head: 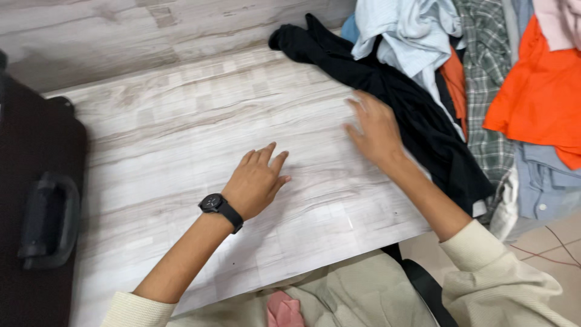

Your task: The person folds a striped shirt and a light blue button-down shirt by hand, buttoning several buttons on the blue shirt, and places them into an open suitcase.

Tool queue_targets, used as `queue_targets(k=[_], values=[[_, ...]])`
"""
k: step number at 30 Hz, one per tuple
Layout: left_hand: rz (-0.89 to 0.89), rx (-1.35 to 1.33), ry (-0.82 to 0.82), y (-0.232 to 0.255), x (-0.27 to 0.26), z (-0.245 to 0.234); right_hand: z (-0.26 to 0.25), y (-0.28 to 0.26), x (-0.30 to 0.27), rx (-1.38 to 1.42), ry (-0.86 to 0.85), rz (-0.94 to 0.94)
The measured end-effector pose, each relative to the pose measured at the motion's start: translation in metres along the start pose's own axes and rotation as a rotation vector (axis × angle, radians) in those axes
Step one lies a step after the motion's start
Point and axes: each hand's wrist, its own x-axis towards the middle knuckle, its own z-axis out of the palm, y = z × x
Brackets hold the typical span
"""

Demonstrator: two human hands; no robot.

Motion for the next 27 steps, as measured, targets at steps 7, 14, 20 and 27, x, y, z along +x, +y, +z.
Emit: queue_targets(k=[7, 14, 20, 27], values=[[0.122, -0.084, -0.079, 0.045, 0.056, 0.041, -0.045, 0.112, -0.061, -0.197, 0.114, 0.202], [0.075, -0.124, -0.159, 0.063, 0.059, 0.035, -0.028, 0.087, -0.05, -0.131, 0.079, 0.117], [0.224, -0.127, 0.038, 0.089, 0.081, 0.035, -0.077, 0.13, -0.023, -0.082, 0.208, 0.162], [0.275, -0.166, 0.046, 0.122, 0.104, 0.041, -0.091, 0.169, -0.003, -0.065, 0.202, 0.136]])
